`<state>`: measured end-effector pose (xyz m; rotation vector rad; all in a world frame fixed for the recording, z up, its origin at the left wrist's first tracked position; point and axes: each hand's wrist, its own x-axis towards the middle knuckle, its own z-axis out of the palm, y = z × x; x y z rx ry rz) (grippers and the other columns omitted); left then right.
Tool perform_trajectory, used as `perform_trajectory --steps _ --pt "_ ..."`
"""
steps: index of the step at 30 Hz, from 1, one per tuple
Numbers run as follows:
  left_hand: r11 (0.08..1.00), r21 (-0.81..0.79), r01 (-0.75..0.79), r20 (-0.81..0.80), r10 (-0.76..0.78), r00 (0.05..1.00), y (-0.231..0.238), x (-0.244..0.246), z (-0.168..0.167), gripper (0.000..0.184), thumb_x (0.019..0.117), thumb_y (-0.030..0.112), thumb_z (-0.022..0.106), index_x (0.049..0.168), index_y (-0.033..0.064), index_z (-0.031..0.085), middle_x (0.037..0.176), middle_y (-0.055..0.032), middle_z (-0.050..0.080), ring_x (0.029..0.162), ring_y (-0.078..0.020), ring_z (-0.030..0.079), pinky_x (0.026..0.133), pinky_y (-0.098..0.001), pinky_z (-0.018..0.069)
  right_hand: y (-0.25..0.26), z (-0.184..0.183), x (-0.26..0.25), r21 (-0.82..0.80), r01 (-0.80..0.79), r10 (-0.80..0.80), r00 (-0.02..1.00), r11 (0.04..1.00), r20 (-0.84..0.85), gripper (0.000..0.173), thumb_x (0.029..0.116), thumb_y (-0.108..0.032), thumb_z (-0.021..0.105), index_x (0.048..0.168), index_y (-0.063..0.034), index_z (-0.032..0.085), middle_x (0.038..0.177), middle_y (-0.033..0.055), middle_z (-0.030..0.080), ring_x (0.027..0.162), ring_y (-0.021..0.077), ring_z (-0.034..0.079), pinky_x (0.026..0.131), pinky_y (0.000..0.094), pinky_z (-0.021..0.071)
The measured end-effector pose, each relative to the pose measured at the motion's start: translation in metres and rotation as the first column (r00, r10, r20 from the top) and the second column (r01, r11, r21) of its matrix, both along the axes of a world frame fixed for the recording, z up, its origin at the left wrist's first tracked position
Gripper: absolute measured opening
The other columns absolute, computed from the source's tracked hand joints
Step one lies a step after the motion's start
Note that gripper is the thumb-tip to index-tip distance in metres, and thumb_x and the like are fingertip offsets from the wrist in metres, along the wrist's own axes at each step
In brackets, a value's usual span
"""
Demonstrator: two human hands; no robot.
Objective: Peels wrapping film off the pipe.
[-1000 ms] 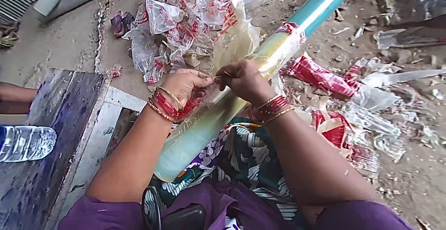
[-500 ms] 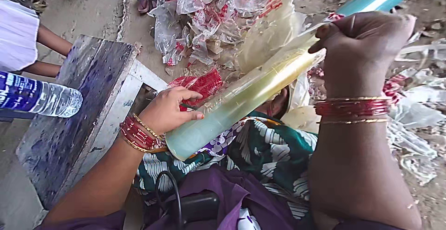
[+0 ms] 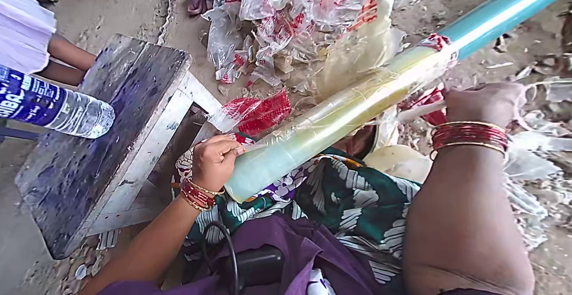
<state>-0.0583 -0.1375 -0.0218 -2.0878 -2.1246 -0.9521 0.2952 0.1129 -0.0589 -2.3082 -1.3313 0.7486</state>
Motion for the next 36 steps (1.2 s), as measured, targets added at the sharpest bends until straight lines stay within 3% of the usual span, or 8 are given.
perform_trajectory --steps 5,9,13,17,23,29,33,36 --pt "0.989 0.137 -0.049 -0.052 0.057 0.997 -0.006 0.013 0.000 0.016 0.0886 0.006 0.066 0.082 -0.0004 0.079 0.083 -0.0146 0.075 0.081 -0.0178 0.072 0.077 -0.0269 0.0559 -0.009 0.020 -0.017 0.334 -0.291 0.318 0.948 0.897 -0.030 0.042 0.0939 -0.011 0.060 0.135 -0.0001 0.061 0.132 0.0289 0.061 0.127 0.0450 0.055 0.103 0.0670 0.0380" --pt "0.975 0.219 -0.042 -0.072 0.059 0.996 -0.004 0.016 0.012 0.017 0.0905 0.007 0.066 0.082 -0.0001 0.079 0.082 -0.0144 0.074 0.081 -0.0128 0.070 0.077 -0.0210 0.0535 -0.039 0.035 -0.074 0.634 -0.588 0.787 0.615 0.502 -0.052 0.021 0.0997 -0.017 0.062 0.109 -0.0019 0.074 0.102 0.0104 0.074 0.082 0.0071 0.068 0.078 0.0266 0.0568" --pt "0.978 0.207 -0.003 -0.141 0.033 0.989 0.007 0.009 0.040 0.019 0.0928 0.008 0.066 0.084 -0.0023 0.078 0.083 -0.0165 0.074 0.080 -0.0149 0.071 0.077 -0.0224 0.0544 -0.072 0.030 -0.118 0.741 -0.667 0.945 0.286 0.075 0.161 0.024 0.0936 -0.012 0.060 0.108 -0.0034 0.078 0.111 0.0150 0.075 0.093 0.0258 0.074 0.079 0.0452 0.0587" --pt "0.996 0.084 0.027 -0.030 -0.025 0.999 0.011 0.003 0.059 0.016 0.0870 0.009 0.066 0.081 0.0004 0.078 0.081 -0.0094 0.074 0.079 -0.0039 0.069 0.077 -0.0158 0.0529 -0.102 0.034 -0.138 0.710 -0.696 0.910 0.217 -0.109 0.353 0.033 0.0923 -0.024 0.065 0.117 -0.0054 0.077 0.122 0.0149 0.073 0.081 0.0269 0.075 0.056 0.0438 0.0556" --pt "0.999 0.036 0.033 0.228 -0.040 0.973 0.006 0.006 0.049 0.008 0.0818 0.005 0.070 0.079 0.0015 0.076 0.083 -0.0004 0.072 0.082 0.0046 0.066 0.079 -0.0112 0.0536 -0.127 0.027 -0.156 0.741 -0.654 0.859 0.283 -0.153 0.427 0.017 0.0928 -0.012 0.062 0.084 -0.0070 0.075 0.087 0.0084 0.076 0.065 0.0221 0.070 0.047 0.0371 0.0487" --pt "0.996 0.066 0.059 0.123 -0.067 0.990 -0.009 0.010 0.024 0.018 0.0896 0.015 0.067 0.082 0.0018 0.078 0.084 -0.0054 0.073 0.081 0.0002 0.066 0.076 -0.0138 0.0532 -0.135 0.004 -0.164 0.758 -0.633 0.770 0.401 -0.158 0.496 0.023 0.0941 -0.012 0.059 0.076 -0.0048 0.069 0.067 0.0086 0.063 0.053 0.0230 0.060 0.044 0.0352 0.0406" --pt "0.985 -0.112 0.129 0.110 -0.117 0.987 -0.018 0.012 0.023 0.048 0.0943 0.046 0.066 0.120 0.0064 0.076 0.117 -0.0081 0.073 0.108 -0.0096 0.068 0.094 -0.0265 0.0542 -0.137 0.009 -0.161 0.757 -0.640 0.780 0.405 -0.131 0.477 0.021 0.0919 -0.010 0.059 0.075 -0.0051 0.070 0.068 0.0080 0.063 0.053 0.0221 0.060 0.043 0.0345 0.0401" --pt "0.997 -0.013 0.081 0.037 -0.080 0.996 -0.010 0.015 0.021 0.048 0.0890 0.049 0.072 0.107 0.0040 0.078 0.098 -0.0102 0.075 0.092 -0.0114 0.069 0.083 -0.0258 0.0543 -0.135 0.023 -0.155 0.752 -0.650 0.816 0.377 -0.104 0.439 0.018 0.0900 -0.010 0.061 0.076 -0.0048 0.071 0.069 0.0079 0.063 0.053 0.0217 0.059 0.042 0.0345 0.0391"
